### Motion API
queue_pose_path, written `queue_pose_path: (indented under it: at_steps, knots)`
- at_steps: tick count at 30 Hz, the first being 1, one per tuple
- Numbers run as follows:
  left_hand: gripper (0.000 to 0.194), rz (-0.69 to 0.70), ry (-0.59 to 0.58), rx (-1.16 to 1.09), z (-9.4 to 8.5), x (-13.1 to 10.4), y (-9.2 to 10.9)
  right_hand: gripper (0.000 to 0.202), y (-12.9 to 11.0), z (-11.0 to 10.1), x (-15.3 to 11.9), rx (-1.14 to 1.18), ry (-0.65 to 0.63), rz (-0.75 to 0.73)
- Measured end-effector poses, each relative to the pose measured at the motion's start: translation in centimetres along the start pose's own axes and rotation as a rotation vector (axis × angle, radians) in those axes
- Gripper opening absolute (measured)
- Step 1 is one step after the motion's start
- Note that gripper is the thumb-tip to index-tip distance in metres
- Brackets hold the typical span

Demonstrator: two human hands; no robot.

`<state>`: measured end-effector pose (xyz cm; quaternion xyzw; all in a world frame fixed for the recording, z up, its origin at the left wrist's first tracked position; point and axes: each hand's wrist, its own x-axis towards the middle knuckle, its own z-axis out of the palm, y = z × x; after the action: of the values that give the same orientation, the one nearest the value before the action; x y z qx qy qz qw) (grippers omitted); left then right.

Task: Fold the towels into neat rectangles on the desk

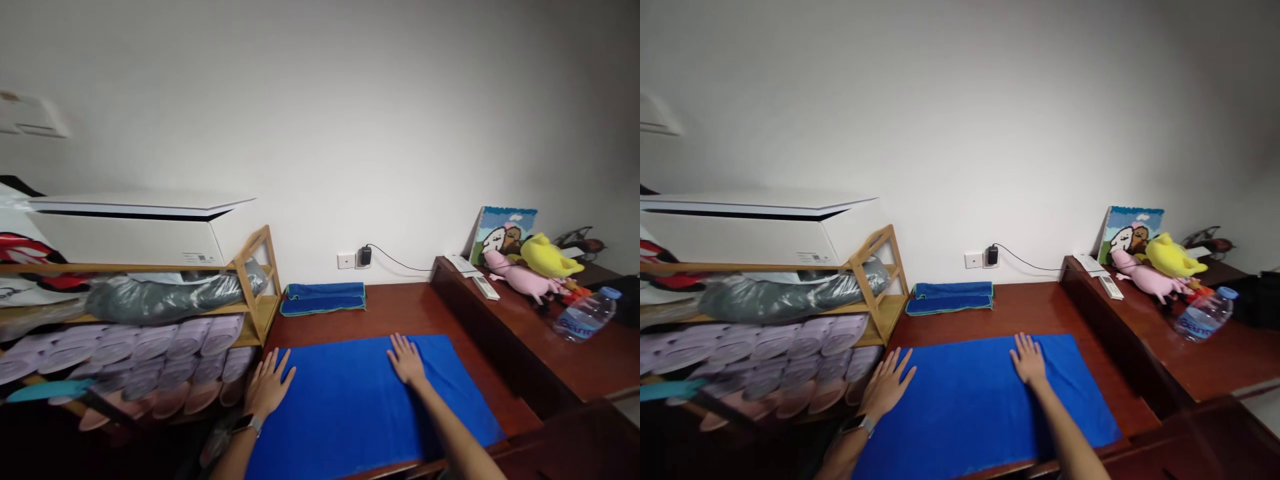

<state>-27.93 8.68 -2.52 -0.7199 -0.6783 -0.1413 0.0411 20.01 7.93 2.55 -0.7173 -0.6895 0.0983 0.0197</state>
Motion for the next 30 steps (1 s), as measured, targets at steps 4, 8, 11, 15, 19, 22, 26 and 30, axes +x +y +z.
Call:
queue_pose_path:
  at_steps: [4,8,11,15,19,22,26,30]
  knots:
    - [0.072,-0.003,-0.002,-0.011,-0.1,0.0,-0.4,0.074,12.4,-0.9,0.3,-0.049,0.010,0.269]
    - [0.074,-0.007,-0.002,-0.014,-0.1,0.0,-0.6,0.077,17.3,0.7,0.5,-0.049,0.070,0.299]
    - [0.074,-0.010,0.007,-0.010,-0.2,0.0,-0.5,0.078,17.1,1.2,0.4,-0.049,0.077,0.291]
    - [0.073,-0.014,0.012,-0.011,-0.3,-0.1,-0.2,0.075,15.4,-1.7,-0.3,-0.061,-0.002,0.345]
    - [0.072,-0.016,0.005,-0.002,-0.1,-0.1,0.1,0.069,11.7,-6.6,0.2,-0.088,-0.074,0.367]
    - [0.071,-0.020,-0.005,0.004,0.1,-0.1,0.1,0.068,4.7,-7.5,1.0,-0.094,0.005,0.230]
    - [0.071,-0.020,0.002,-0.007,0.2,-0.1,0.1,0.068,-9.7,-2.8,0.4,-0.029,0.047,-0.129]
    - [0.071,-0.038,0.009,-0.006,0.1,-0.2,0.2,0.072,-17.9,2.6,-1.4,0.173,0.010,-0.478]
